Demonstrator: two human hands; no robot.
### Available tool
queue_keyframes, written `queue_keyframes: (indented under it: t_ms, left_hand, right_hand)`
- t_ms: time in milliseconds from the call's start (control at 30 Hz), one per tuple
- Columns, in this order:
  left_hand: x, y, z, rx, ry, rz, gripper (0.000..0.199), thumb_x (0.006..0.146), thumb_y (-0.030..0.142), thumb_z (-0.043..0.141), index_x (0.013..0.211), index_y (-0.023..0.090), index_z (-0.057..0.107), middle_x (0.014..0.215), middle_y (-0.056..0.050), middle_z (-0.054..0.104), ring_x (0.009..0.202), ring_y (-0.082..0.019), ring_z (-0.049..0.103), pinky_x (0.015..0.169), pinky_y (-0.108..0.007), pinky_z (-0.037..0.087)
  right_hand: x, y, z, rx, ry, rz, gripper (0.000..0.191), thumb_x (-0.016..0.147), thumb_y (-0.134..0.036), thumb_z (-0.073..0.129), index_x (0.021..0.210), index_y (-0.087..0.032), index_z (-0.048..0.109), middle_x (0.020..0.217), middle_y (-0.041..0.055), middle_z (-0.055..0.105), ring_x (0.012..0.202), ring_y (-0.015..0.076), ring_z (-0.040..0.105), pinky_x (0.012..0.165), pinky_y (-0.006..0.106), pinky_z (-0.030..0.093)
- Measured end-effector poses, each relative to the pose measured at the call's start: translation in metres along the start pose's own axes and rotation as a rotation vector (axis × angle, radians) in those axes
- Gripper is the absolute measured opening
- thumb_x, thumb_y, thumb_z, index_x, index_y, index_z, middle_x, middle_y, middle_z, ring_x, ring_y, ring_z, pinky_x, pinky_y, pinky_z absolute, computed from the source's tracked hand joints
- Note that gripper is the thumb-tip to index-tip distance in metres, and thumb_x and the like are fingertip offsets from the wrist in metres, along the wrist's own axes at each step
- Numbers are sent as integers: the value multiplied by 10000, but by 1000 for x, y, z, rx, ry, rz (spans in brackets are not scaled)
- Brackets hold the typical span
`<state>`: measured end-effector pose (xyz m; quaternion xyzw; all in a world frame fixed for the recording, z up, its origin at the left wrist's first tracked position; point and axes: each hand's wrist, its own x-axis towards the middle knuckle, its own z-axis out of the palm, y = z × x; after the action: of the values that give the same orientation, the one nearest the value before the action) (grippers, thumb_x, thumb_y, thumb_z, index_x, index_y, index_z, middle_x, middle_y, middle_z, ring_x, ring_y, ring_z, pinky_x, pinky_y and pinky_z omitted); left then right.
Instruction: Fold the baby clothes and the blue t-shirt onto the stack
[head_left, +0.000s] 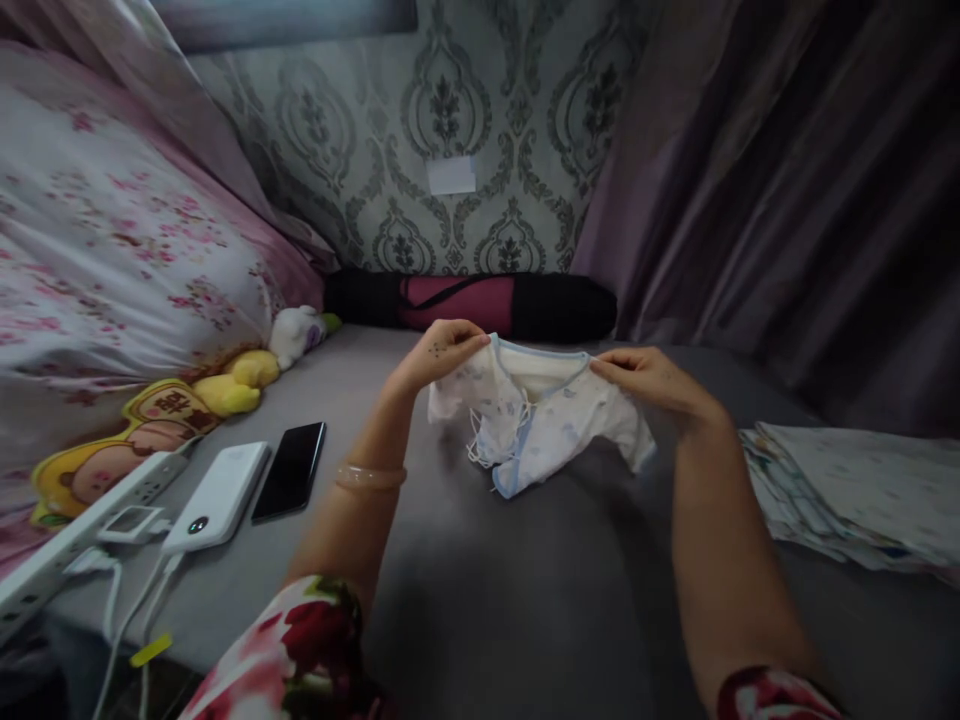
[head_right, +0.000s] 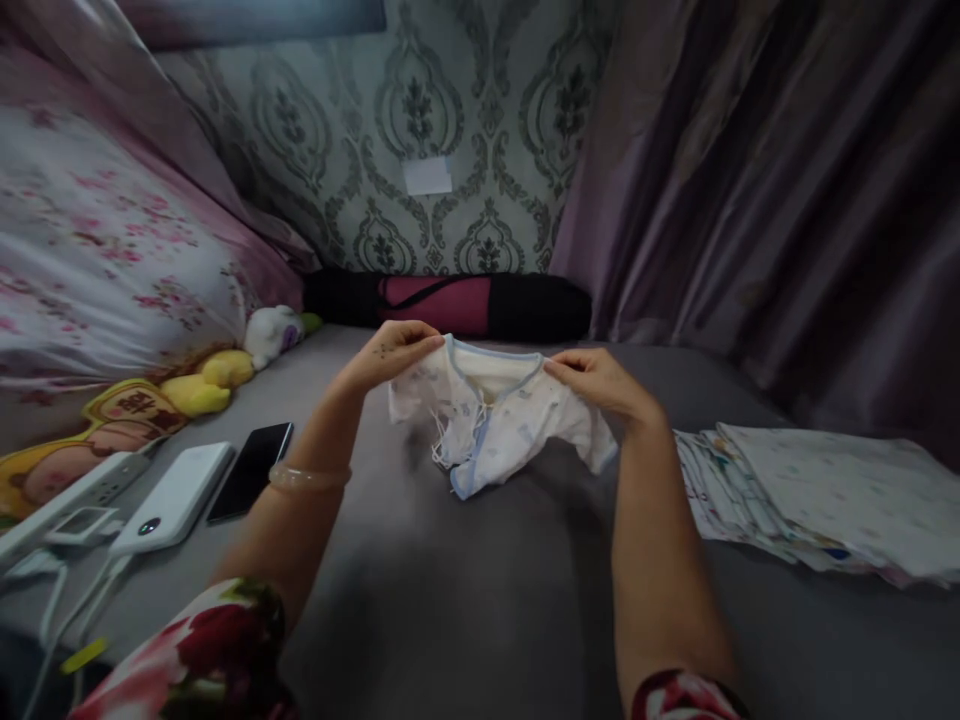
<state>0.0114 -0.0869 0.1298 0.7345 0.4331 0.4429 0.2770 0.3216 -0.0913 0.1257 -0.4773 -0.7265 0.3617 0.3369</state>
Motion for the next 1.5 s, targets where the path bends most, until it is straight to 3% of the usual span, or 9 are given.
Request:
queue_keyframes:
  t_ms: [200, 367, 533, 767, 967, 1100, 1167, 1333, 1500]
  left_hand:
    - [-11, 64, -47, 11, -4, 80, 287, 748, 417, 693, 810, 136, 691, 684, -10, 612, 602, -83, 515, 517, -179, 391]
    - [-35, 93, -47, -157, 33, 57, 330, 747, 450, 697, 884, 150, 705, 690, -14, 642, 596, -105, 571, 511, -196, 429]
    - [-38, 89, -35, -151, -39, 1, 346, 728, 465, 710, 834, 136, 726, 676, -15, 649, 575, -98, 558, 492, -191, 415]
    - [-26, 72, -47, -71, -86, -35, 319, 743, 459, 701, 762, 144, 658, 630, 7, 593, 528, -63, 486, 470, -172, 376]
    - [-29, 61, -45, 12, 73, 62, 310, 699, 448, 738, 736, 145, 683, 636, -12, 604, 577, -91, 520, 506, -196, 393]
    - [-37, 61, -50, -137, -198, 148, 376, 705, 526, 696, 672, 151, 690, 635, -33, 630, 578, -119, 556, 543, -242, 434]
    - [-33, 62, -49, -3, -278, 137, 348, 688, 496, 718, 648, 150, 701, 639, -39, 651, 594, -127, 574, 559, -244, 436]
    - [-16, 67, -35, 120, -99, 157, 288, 789, 426, 645, 862, 169, 751, 785, -46, 713, 738, -150, 633, 665, -250, 468]
    - [-9, 65, -30, 24, -126, 68, 296, 716, 416, 721, 802, 134, 749, 709, -35, 696, 646, -126, 611, 603, -229, 472]
  right_hand:
    - [-1, -66, -24, -159, 89, -134, 456, 662, -668, 677, 776, -231, 736, 775, 37, 688, 722, 193, 596, 582, 282, 413]
    - [-16, -95, -21, -124, 67, -170, 508, 658, -703, 654, 837, -235, 732, 797, 41, 691, 727, 196, 608, 575, 281, 425]
    - [-24, -93, -13, -139, -29, -140, 511, 642, -684, 680, 854, -223, 735, 747, 35, 682, 651, 168, 586, 527, 267, 403]
    - [-21, -83, -25, -135, -46, -103, 449, 647, -638, 699, 814, -222, 734, 744, 30, 674, 634, 160, 572, 536, 274, 401]
    - [-32, -83, -29, -279, 109, -151, 428, 663, -631, 683, 724, -208, 704, 712, 39, 644, 671, 176, 561, 567, 292, 387]
    - [-48, -85, -42, -80, -209, -212, 465, 668, -664, 651, 719, -203, 684, 729, 29, 632, 702, 180, 581, 616, 305, 436]
    - [-45, -85, -45, -151, -236, -236, 456, 661, -645, 672, 693, -190, 678, 734, 31, 627, 703, 176, 577, 614, 301, 435]
    - [-28, -81, -43, -171, -106, -327, 408, 736, -618, 624, 720, -216, 696, 897, 42, 647, 833, 187, 593, 698, 304, 455]
    - [-24, -67, -47, -156, -90, -306, 379, 691, -595, 685, 702, -216, 700, 948, 34, 652, 872, 192, 600, 749, 317, 466]
